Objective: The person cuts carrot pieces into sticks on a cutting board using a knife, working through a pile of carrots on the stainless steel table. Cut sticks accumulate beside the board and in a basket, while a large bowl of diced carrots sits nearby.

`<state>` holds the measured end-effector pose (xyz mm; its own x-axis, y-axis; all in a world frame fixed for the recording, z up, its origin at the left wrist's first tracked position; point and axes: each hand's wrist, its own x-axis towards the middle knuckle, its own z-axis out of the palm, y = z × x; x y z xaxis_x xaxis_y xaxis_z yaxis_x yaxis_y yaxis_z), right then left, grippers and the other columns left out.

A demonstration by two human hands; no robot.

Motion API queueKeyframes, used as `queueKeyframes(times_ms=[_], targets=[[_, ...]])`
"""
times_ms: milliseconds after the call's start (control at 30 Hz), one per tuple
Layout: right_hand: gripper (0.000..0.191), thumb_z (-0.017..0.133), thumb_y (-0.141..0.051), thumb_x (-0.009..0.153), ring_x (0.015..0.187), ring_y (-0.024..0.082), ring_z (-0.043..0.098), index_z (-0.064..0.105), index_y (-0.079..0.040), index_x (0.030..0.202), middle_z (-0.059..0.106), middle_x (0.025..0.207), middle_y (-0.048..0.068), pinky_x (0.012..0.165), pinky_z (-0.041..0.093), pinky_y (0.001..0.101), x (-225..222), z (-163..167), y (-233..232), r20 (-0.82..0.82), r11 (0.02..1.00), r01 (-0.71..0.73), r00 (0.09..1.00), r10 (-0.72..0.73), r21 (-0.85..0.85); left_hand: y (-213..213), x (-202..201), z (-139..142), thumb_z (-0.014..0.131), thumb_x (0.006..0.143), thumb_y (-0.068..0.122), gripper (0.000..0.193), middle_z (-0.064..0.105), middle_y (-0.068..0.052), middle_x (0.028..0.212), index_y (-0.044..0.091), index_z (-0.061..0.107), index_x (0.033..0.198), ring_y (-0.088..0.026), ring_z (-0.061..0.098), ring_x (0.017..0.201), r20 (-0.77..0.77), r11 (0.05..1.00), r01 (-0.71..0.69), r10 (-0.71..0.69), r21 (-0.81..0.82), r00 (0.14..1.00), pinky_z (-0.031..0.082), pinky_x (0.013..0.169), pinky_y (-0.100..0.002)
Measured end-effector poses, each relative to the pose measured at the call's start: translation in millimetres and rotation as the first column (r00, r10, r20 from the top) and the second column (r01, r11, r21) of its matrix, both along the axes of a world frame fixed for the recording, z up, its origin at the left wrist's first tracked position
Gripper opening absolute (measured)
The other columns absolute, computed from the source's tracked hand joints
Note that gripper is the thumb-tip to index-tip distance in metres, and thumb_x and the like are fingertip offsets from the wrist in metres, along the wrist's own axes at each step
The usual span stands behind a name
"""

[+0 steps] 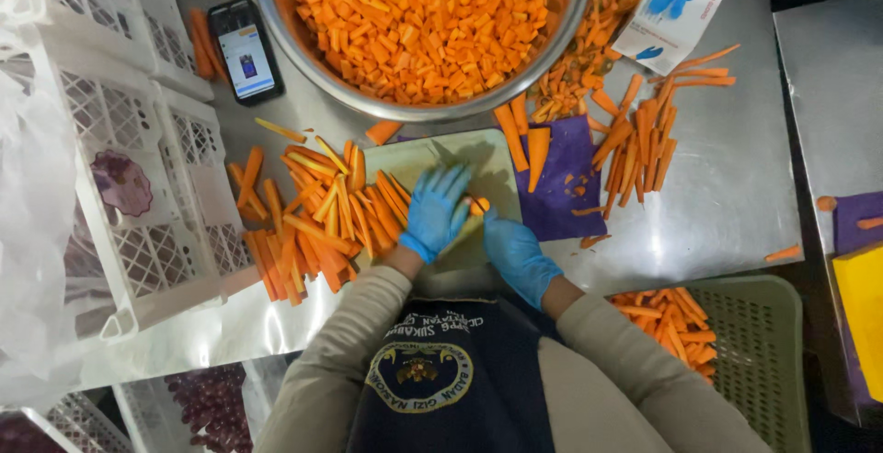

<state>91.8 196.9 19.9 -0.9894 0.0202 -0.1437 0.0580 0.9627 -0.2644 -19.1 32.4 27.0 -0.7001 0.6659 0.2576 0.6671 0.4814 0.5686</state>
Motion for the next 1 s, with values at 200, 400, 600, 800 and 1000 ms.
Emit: queueKeyframes(times_ms=[200,400,600,800,1000], targets=[[0.015,0.050,-0.009,0.099,0.068,0.036,0.070,0.064,-0.005,0.101,0.070,0.076,0.017,0.060,0.056,0.0477,-3,-9,-7,-0.039,0.997,0.001,0.999,-0.004,-0.083,2,30,-18,0.076,0.090,0.034,0.050,0.066,-0.016,0.124,0.009,0.061,0.131,-0.037,0.064,0.116,0.083,0.988,-0.035,0.022,0.150,0.996,0.054,0.099,-0.045],[0.030,0.049,-0.009,0.093,0.069,0.041,0.070,0.059,0.004,0.119,0.069,0.080,0.024,0.060,0.055,0.0514,-21,-3,-12,-0.167,0.991,0.028,0.985,-0.050,-0.129,5,15,-15,0.078,0.090,0.027,0.049,0.069,-0.018,0.119,0.005,0.062,0.130,-0.035,0.070,0.107,0.285,0.923,-0.295,0.221,0.248,0.933,0.058,0.093,-0.043],[0.044,0.057,-0.024,0.095,0.067,0.046,0.067,0.054,0.003,0.129,0.067,0.073,0.027,0.062,0.052,0.0577,-7,-6,20,0.059,0.956,0.116,0.993,-0.103,-0.269,9,-4,-4,0.082,0.084,0.024,0.060,0.069,-0.021,0.121,0.004,0.057,0.136,-0.039,0.068,0.110,0.553,0.830,-0.519,0.340,0.204,0.761,0.056,0.094,-0.045],[0.055,0.054,-0.021,0.095,0.069,0.049,0.065,0.042,-0.002,0.146,0.068,0.078,0.029,0.062,0.050,0.0609,24,-12,14,0.129,0.907,0.232,0.972,-0.198,-0.351,6,15,-12,0.082,0.075,0.017,0.079,0.059,-0.026,0.130,0.006,0.046,0.145,-0.045,0.063,0.112,0.465,0.905,-0.424,0.391,-0.037,0.794,0.054,0.092,-0.047],[0.063,0.051,-0.017,0.098,0.068,0.047,0.066,0.031,-0.012,0.157,0.069,0.080,0.028,0.062,0.051,0.0587,37,6,-4,0.162,0.911,0.245,0.966,-0.201,-0.332,4,32,-12,0.081,0.074,0.016,0.098,0.070,-0.025,0.103,0.007,0.030,0.157,-0.040,0.071,0.092,0.671,0.910,-0.397,0.368,-0.118,0.643,0.058,0.082,-0.046]])
